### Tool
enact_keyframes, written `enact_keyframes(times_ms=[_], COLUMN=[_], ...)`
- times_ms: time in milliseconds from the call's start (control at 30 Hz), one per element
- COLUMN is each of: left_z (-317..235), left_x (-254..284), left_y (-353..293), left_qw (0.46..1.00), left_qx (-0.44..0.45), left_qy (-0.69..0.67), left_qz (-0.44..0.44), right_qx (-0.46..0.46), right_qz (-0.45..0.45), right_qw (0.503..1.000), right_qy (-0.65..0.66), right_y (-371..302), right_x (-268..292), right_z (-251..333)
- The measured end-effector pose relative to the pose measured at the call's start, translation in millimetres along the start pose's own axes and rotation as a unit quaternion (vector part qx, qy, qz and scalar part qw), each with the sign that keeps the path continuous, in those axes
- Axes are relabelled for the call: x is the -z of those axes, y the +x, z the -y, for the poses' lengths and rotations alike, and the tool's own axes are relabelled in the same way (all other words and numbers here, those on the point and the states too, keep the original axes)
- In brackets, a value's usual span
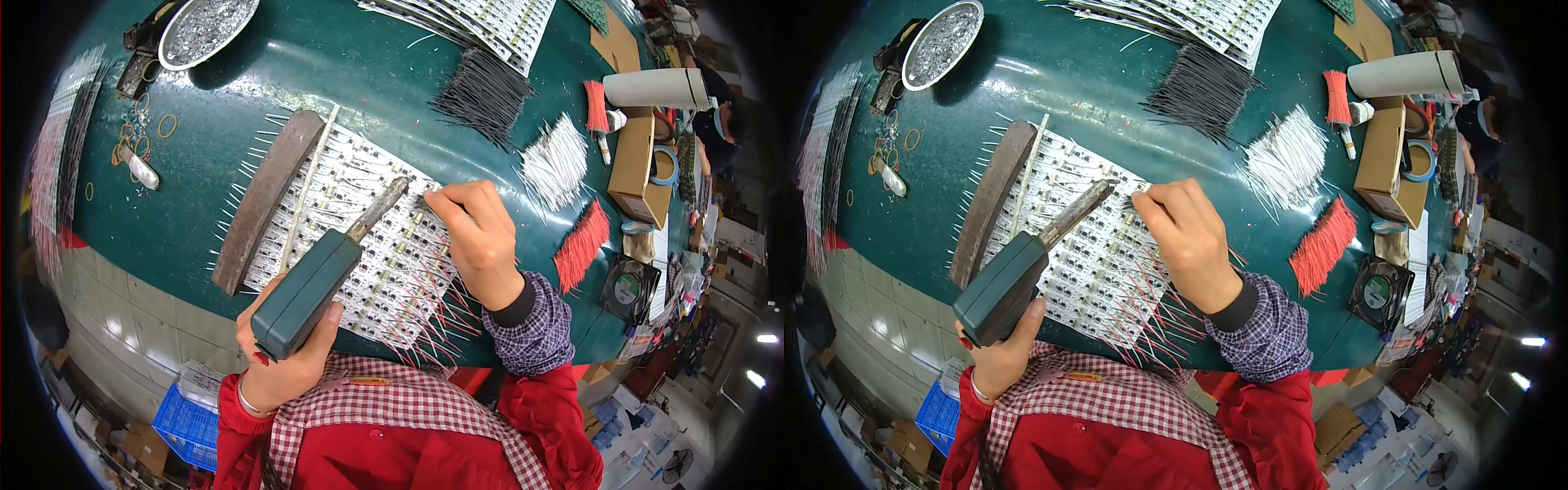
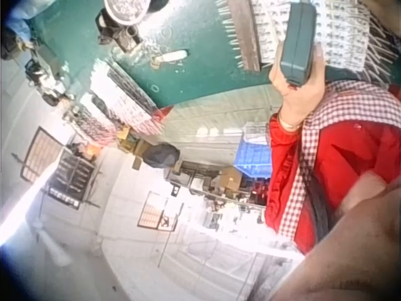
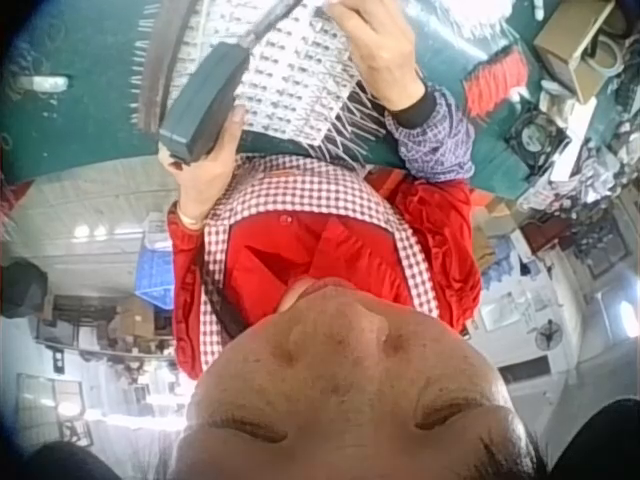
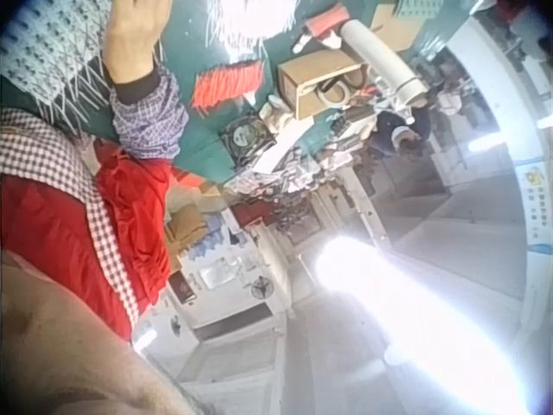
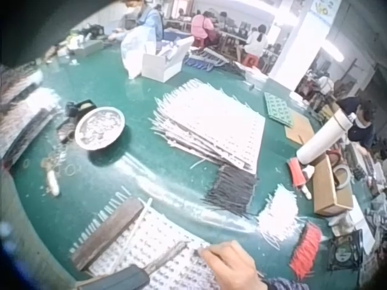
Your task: The person solders wires onto a circuit board panel using a soldering tool, grabbing wires from bundles on the table and attaching them onto the board terminals by hand.
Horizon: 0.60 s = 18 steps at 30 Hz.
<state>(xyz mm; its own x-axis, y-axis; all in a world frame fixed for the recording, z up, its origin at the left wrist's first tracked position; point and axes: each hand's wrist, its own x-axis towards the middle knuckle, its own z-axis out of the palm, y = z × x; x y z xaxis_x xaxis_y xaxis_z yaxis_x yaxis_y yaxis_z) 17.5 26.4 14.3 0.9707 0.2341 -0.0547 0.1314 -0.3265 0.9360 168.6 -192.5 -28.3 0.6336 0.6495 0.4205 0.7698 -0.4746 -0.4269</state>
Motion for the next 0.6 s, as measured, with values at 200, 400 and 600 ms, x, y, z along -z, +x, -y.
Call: enact_keyframes(times_ms=[200,400,600], left_z=[3.0,3.2,3.4], left_x=[-1.2,-2.5,-4.9], left_y=[-4.4,-5.2,-6.0], left_qw=[1.0,0.999,0.999], left_qx=[0.021,0.044,0.051], left_qy=[-0.012,-0.018,-0.002], left_qz=[0.003,0.013,0.011], right_qx=[-0.006,-0.009,-0.006], right_qz=[0.017,0.028,0.041], right_qw=[1.0,1.0,0.999], right_qy=[-0.003,-0.01,-0.017], right_y=[-0.2,1.2,3.0], right_x=[-1.1,-0.8,1.7], right_z=[-0.1,1.8,1.7])
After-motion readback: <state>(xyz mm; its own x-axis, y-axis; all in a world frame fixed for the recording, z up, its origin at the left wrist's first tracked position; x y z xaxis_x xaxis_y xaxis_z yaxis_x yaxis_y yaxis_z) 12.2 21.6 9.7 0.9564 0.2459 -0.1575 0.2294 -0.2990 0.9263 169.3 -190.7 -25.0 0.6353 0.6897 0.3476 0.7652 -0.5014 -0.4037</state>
